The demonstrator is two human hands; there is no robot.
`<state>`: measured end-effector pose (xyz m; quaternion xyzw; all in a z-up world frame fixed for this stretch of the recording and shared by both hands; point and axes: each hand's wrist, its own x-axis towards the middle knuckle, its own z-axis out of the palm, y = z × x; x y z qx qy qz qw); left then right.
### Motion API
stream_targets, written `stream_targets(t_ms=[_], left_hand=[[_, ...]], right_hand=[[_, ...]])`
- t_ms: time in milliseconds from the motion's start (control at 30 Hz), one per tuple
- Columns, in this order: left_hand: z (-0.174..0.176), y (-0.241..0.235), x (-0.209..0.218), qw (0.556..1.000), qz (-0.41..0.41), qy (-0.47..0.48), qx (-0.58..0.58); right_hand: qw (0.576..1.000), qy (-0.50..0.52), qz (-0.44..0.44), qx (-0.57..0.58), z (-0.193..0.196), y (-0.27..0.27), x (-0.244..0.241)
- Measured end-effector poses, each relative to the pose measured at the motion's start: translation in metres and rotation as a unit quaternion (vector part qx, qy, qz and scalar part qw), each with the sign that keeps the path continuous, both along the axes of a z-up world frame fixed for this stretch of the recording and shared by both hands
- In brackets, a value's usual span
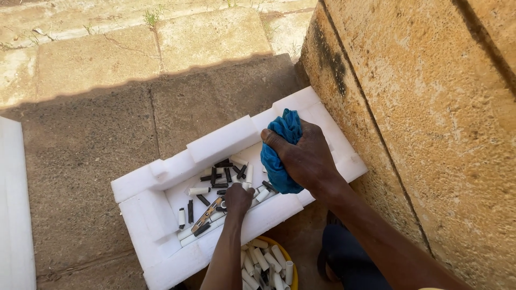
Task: Cleaning small white cylindrical components with a blue cloth and sorting them into a bowl.
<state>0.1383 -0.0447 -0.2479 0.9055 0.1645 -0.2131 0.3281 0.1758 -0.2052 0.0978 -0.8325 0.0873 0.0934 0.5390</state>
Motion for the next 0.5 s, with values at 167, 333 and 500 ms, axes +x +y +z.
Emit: stream_targets(t_ms=[167,333,500], left_hand=[[0.097,0.039,-0.015,0.94,0.208,0.076,-0.259],[0.197,0.076,-0.027,0.925,0.25,0.07,-0.278],[0.321,0.084,-0.059,0.886,0.29,0.006,-0.362]], right_hand=[[0.999,-0.006,-0.007,0.04,0.002,0.004,0.0],[0.999,0.011,0.027,0.041,-0.015,0.019,0.0],[0.995,0.045,0.075,0.042,0.004,0.03,-0.01]])
